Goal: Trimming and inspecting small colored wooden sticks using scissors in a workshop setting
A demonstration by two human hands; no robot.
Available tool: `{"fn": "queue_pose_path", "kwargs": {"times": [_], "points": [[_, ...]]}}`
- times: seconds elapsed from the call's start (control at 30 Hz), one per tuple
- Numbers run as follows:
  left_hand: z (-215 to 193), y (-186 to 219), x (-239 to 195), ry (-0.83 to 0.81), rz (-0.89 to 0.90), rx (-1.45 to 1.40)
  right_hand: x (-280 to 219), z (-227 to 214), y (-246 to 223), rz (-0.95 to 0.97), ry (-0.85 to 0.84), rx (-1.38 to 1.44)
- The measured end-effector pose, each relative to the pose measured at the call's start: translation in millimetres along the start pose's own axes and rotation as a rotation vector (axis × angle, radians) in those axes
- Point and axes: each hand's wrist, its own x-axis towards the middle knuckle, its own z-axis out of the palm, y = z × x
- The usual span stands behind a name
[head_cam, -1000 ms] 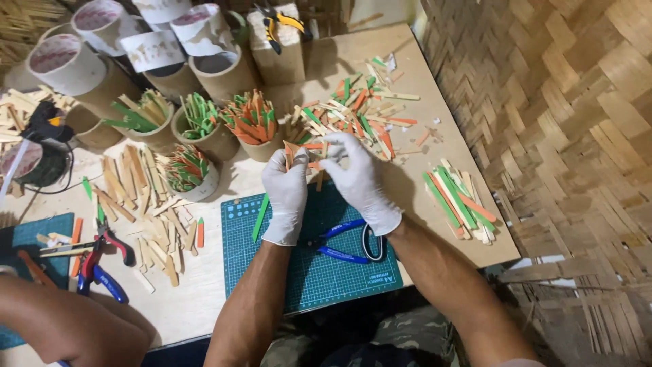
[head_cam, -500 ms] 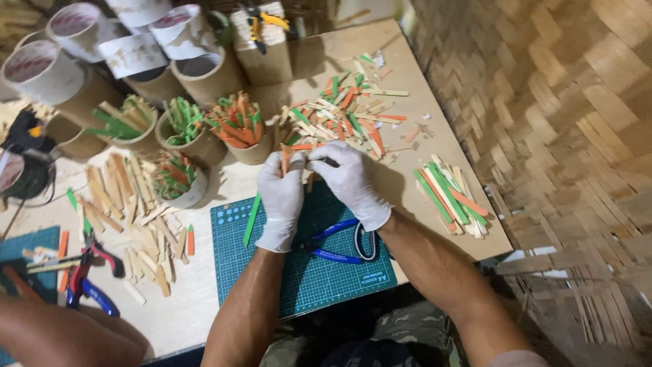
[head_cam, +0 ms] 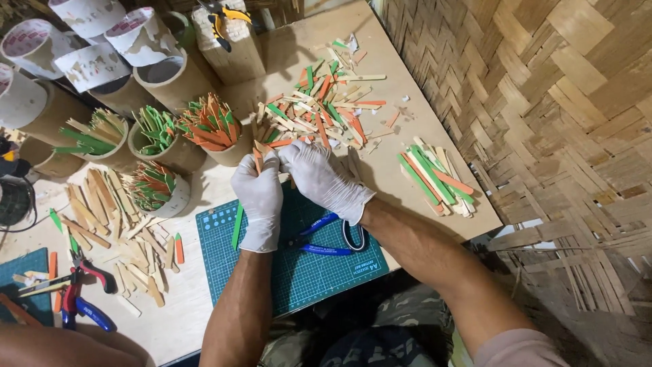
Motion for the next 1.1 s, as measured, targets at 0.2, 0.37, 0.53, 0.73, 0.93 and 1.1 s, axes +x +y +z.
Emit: {"fn": "queue_pose_path", "kwargs": {"times": [0.2, 0.37, 0.53, 0.73, 0.93, 1.1], "points": [[-4.4, -23.3, 10.8, 0.033, -0.071, -0.073, 8.4, -2.9, 10.1, -0.115, -0.186, -0.327], [-10.5, -0.3, 16.3, 0.085, -0.149, -0.170, 5.5, -36.7, -41.5, -0.145, -0.075, 0.317], [-16.6, 26.5, 21.1, 0.160, -0.150, -0.322, 11.4, -44.8, -17.3, -0.042, 0.156, 0.170], [-17.2, 17.8, 19.9, 0.074, -0.204, -0.405, 13.7, -54.0, 0.3, 0.053, 0.062, 0.006], [-18.3, -5.5, 19.1, 0.030, -0.218, -0.330, 11.1, -63.5, -52.6, 0.145, -0.054, 0.263], [-15.4, 10.1, -1.0, -0.137, -0.207, -0.345, 7.6, -40.9, -25.3, 0.465, -0.098, 0.803]]}}
